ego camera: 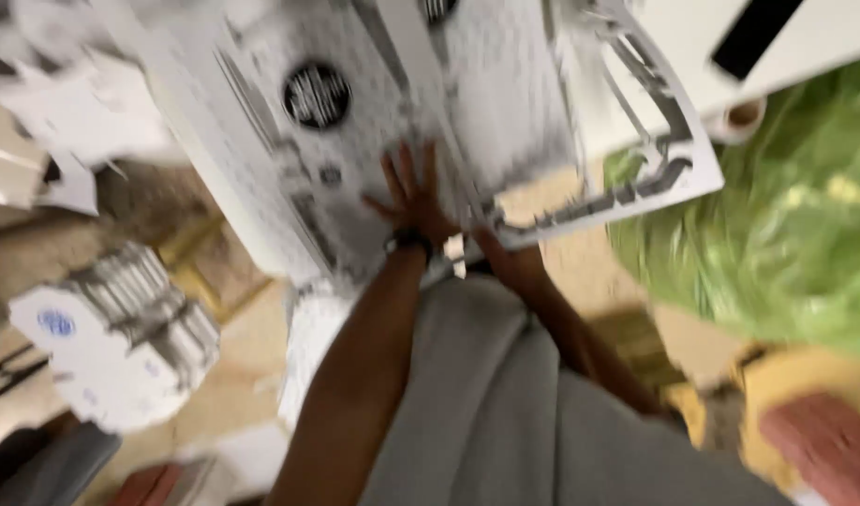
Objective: Removing excess cardboard waste from a stack of pre-cut printed sheets to reveal the final product shapes.
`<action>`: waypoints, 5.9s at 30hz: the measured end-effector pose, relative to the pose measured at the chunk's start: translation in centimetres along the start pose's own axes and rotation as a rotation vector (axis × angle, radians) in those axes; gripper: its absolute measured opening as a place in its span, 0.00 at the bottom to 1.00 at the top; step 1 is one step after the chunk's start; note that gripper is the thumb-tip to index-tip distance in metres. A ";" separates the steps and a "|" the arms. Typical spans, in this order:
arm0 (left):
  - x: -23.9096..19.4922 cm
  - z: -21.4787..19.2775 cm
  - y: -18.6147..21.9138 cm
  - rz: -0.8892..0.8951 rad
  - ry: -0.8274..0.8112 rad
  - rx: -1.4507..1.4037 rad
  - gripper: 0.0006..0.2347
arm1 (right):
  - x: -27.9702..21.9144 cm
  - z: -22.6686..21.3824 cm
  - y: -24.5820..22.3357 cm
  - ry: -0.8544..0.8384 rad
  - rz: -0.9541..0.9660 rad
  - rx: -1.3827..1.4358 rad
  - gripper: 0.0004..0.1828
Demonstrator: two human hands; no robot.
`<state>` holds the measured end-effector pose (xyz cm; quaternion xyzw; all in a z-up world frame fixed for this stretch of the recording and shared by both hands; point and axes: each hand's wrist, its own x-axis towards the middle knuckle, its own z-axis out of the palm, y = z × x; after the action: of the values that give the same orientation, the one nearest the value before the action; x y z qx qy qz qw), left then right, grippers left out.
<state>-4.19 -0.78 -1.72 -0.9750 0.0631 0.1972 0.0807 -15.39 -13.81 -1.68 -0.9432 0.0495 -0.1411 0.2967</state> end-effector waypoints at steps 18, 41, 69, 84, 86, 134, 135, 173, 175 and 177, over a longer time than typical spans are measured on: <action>9.5 0.0 -21.7 -0.009 -0.066 -0.399 0.29 | 4.9 -2.9 -3.0 -0.563 1.290 0.649 0.37; 4.9 -6.1 -19.9 -0.044 -0.117 -0.711 0.23 | 5.7 -2.6 -3.1 -0.486 1.346 0.694 0.41; 8.0 -0.7 -20.1 -0.042 -0.064 -0.478 0.26 | 5.4 -2.6 -3.1 -0.454 1.418 0.928 0.54; 3.9 -11.6 -18.5 0.063 0.162 -0.511 0.22 | 5.3 -1.8 -2.5 -0.488 1.412 0.990 0.56; 3.3 -11.1 -18.5 0.082 0.164 -0.572 0.22 | 5.1 -1.6 -2.3 -0.490 1.408 0.995 0.56; -6.9 -32.1 -3.7 -0.326 -0.229 0.085 0.26 | 24.9 -4.1 20.4 -0.738 0.026 0.297 0.28; -7.4 -32.1 -3.4 -0.328 -0.229 0.104 0.26 | 25.5 -5.5 19.7 -0.864 0.115 0.308 0.28; -4.1 -35.2 11.5 0.122 0.600 -0.158 0.16 | 32.7 -49.8 34.1 -0.165 -0.314 -0.619 0.44; 1.3 -35.4 13.4 0.143 0.445 -0.168 0.20 | 36.2 -48.8 36.9 -0.271 -0.213 -0.625 0.38; 6.9 -34.4 15.5 0.138 0.404 -0.184 0.22 | 39.4 -48.3 36.7 -0.357 -0.125 -0.540 0.37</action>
<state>12.59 -22.84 24.79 -0.9913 0.1262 0.0078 -0.0365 7.62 -77.22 24.51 -0.9988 -0.0255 0.0267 0.0308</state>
